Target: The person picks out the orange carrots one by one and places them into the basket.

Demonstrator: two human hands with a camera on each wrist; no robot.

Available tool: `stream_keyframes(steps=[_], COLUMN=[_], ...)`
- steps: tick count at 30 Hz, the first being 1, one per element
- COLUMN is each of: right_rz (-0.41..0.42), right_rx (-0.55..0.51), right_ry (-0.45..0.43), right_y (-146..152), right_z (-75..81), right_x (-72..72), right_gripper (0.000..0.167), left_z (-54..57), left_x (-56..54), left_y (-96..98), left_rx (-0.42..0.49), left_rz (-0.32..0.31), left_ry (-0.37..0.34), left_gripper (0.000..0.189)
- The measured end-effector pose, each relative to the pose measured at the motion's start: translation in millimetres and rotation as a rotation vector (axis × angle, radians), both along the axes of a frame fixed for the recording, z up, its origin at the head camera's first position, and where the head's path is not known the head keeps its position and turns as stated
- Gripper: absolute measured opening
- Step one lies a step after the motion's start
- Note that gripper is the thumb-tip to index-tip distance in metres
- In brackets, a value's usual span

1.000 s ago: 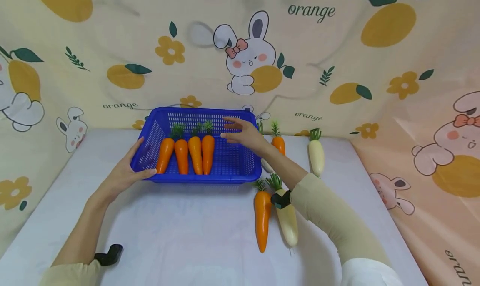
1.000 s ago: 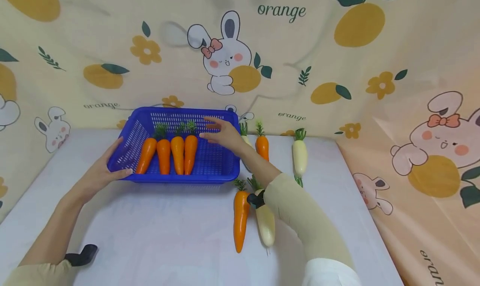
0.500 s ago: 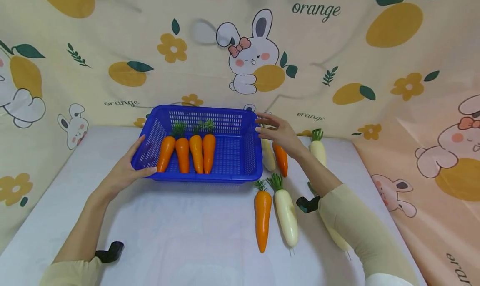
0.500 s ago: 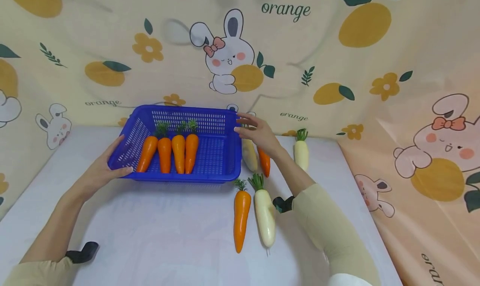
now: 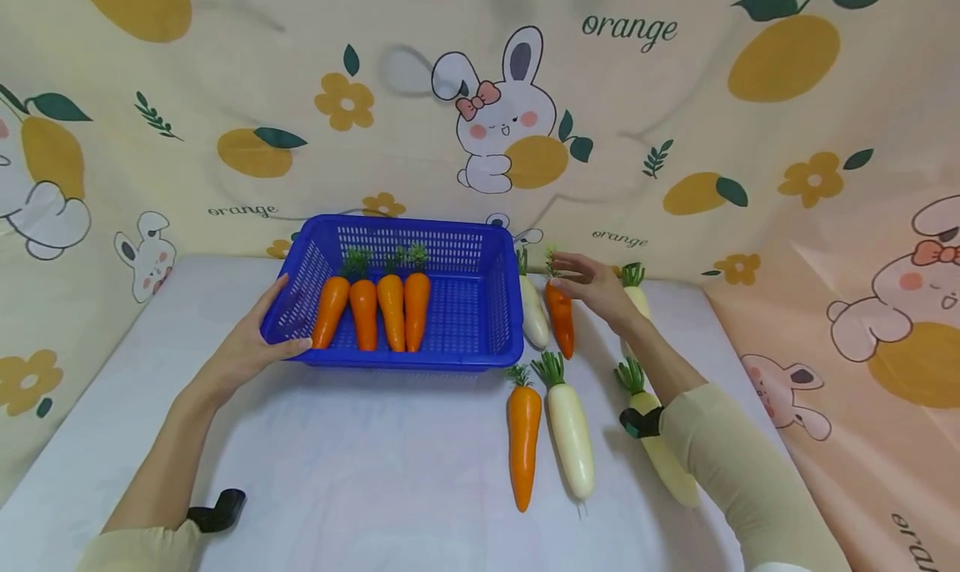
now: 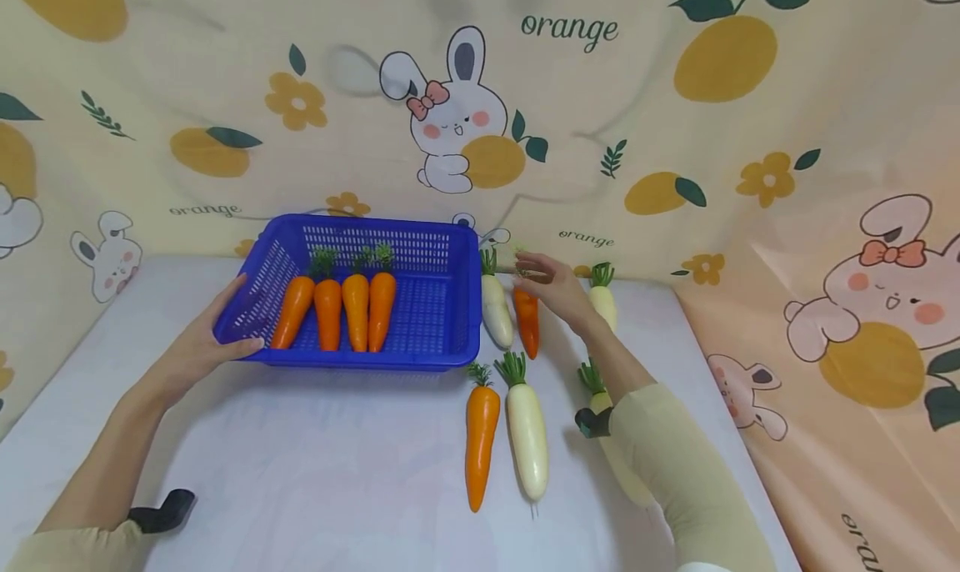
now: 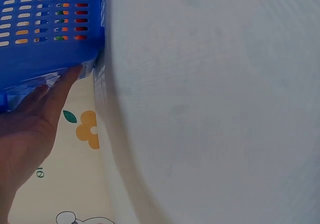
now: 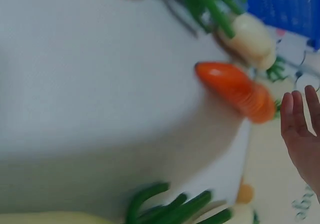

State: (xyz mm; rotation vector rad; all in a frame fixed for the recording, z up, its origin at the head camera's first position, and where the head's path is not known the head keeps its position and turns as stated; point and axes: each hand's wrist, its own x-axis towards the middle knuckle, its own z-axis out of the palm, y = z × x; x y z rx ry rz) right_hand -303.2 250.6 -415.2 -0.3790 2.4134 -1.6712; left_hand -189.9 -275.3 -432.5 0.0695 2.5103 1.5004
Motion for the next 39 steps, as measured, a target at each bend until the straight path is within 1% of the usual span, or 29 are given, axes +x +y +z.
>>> stream_keyframes(steps=[4, 8, 11, 15, 18, 22, 25, 28, 30, 35, 37, 39], right_rz=[-0.024, -0.055, -0.079, -0.08, -0.041, 0.005, 0.0, -0.019, -0.034, -0.063, -0.073, -0.084], right_rx=[0.052, 0.072, 0.075, 0.11, 0.23, 0.427, 0.481, 0.457, 0.405, 0.229, 0.192, 0.177], right_ry=[0.015, 0.009, -0.023, -0.076, -0.096, -0.082, -0.073, -0.093, -0.12, -0.185, -0.202, -0.218], right_y=[11, 16, 17, 17, 15, 8, 2, -1, 0, 10, 15, 20], right_z=[-15.1, -23.9, -28.8, -35.0, -37.8, -35.9, -31.7, -28.8, -29.2, -34.9, -37.2, -37.4], right_x=[-2.8, -3.7, -4.1, -6.4, -9.3, -12.6, -14.1, -14.4, -14.5, -14.0, -13.2, -11.0], right_gripper=[0.058, 0.059, 0.058, 0.059, 0.068, 0.079, 0.08, 0.079, 0.079, 0.077, 0.075, 0.075], left_z=[-3.0, -3.6, -2.2, -0.1, 0.9, 1.8, 2.0, 0.9, -0.3, -2.5, -2.4, -1.7], left_x=[-2.0, -2.2, -1.3, -0.1, 0.4, 1.3, 2.4, 2.4, 2.0, 0.7, 0.6, 0.5], left_y=[-1.3, -2.3, -1.5, 0.8, 1.7, 1.2, 0.0, -1.6, -2.6, -3.1, -2.5, -1.6], left_rx=[0.004, 0.009, 0.014, 0.014, 0.016, 0.022, 0.027, 0.036, 0.04, 0.04, 0.042, 0.042], left_rz=[-0.002, 0.001, 0.003, 0.006, 0.007, 0.007, 0.009, 0.01, 0.01, 0.008, 0.007, 0.004], left_ry=[0.001, 0.002, 0.005, 0.004, 0.003, 0.009, 0.014, 0.016, 0.016, 0.011, 0.012, 0.016], left_gripper=[0.104, 0.104, 0.103, 0.103, 0.104, 0.103, 0.102, 0.102, 0.102, 0.102, 0.102, 0.102])
